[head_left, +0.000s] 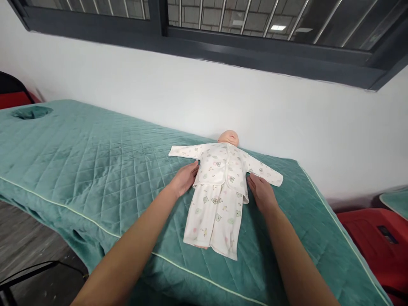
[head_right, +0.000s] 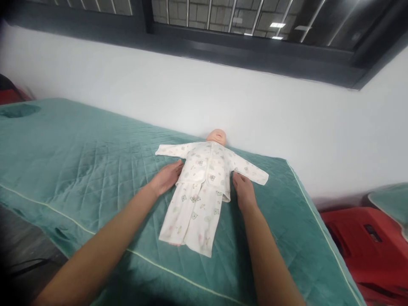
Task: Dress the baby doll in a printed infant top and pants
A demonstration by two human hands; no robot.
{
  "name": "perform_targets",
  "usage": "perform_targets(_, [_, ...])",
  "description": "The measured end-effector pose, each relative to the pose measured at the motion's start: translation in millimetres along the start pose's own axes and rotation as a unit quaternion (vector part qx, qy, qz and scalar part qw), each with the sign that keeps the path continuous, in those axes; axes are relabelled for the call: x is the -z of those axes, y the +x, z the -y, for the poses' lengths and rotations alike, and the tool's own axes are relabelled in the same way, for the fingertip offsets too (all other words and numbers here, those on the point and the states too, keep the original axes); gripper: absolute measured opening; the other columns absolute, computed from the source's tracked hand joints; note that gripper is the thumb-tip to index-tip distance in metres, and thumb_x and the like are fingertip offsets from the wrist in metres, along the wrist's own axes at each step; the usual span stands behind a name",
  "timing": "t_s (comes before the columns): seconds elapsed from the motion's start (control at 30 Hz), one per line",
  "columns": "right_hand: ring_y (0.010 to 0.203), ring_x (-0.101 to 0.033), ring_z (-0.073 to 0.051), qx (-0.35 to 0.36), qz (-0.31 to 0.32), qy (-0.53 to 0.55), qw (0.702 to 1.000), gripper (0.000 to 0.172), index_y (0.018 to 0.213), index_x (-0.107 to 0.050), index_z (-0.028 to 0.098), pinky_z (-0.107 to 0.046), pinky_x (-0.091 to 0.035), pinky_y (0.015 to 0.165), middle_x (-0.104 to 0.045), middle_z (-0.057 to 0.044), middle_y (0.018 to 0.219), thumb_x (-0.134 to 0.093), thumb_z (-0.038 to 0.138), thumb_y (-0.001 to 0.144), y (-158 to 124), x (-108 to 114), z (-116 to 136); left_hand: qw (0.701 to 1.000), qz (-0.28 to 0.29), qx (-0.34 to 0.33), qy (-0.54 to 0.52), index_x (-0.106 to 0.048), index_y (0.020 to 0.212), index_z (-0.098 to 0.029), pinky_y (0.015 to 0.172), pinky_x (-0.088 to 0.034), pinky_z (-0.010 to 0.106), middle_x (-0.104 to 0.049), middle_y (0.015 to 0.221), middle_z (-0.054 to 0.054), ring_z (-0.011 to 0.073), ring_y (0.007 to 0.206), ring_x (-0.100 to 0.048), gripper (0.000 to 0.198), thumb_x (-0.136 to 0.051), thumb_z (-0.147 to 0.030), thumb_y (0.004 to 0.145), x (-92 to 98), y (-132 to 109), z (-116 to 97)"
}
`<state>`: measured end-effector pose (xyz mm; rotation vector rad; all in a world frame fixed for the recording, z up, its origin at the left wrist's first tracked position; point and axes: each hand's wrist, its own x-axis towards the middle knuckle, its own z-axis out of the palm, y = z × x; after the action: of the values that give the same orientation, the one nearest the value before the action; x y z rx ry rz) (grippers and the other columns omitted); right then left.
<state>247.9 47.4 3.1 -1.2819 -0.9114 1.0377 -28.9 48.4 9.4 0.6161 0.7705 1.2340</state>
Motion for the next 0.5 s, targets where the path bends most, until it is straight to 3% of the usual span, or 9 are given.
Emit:
perform_targets(0.1, [0.098,-0.072,-0.027,-0.054,0.041,0.031,0.997,0.019,0.087,-0.069,0.021,-0.040,-0.060,0.089,-0.076,-0.010,0.094,-0.069,0.039,0.082,26.4,-14.0,2.8,0.996,0.042,0.065,-0.040,-0.070,0.109,-0.008,0.102,-0.055,0.036,-0.075,0.110,0.016,0.0247,0.108,-0.069,0.031,-0.060,-0.034,0.095,-7.9,26.8,-0.9])
perform_targets(0.3, [0.099,-0.073,-0.028,-0.107,0.124,0.106,0.981,0.031,0.102,-0.071,0.017,-0.040,-0.062,0.084,-0.078,-0.009,0.098,-0.071,0.040,0.081,21.2,-24.1,-2.7,0.988,0.055,0.128,-0.071,-0.066,0.123,-0.009,0.098,-0.058,0.037,-0.076,0.110,0.015,0.0243,0.104,-0.072,0.037,-0.062,-0.032,0.095,-7.5,50.4,-1.1])
perform_targets(0.5, [0.102,-0.072,-0.027,-0.058,0.089,0.158,0.982,0.035,0.098,-0.067,0.019,-0.038,-0.062,0.082,-0.077,-0.006,0.098,-0.080,0.039,0.073,24.0,-23.1,-1.3,0.988,0.034,0.139,-0.060,-0.068,0.121,-0.006,0.097,-0.058,0.040,-0.077,0.107,0.016,0.0268,0.101,-0.073,0.037,-0.065,-0.028,0.091,-22.6,64.1,-3.3])
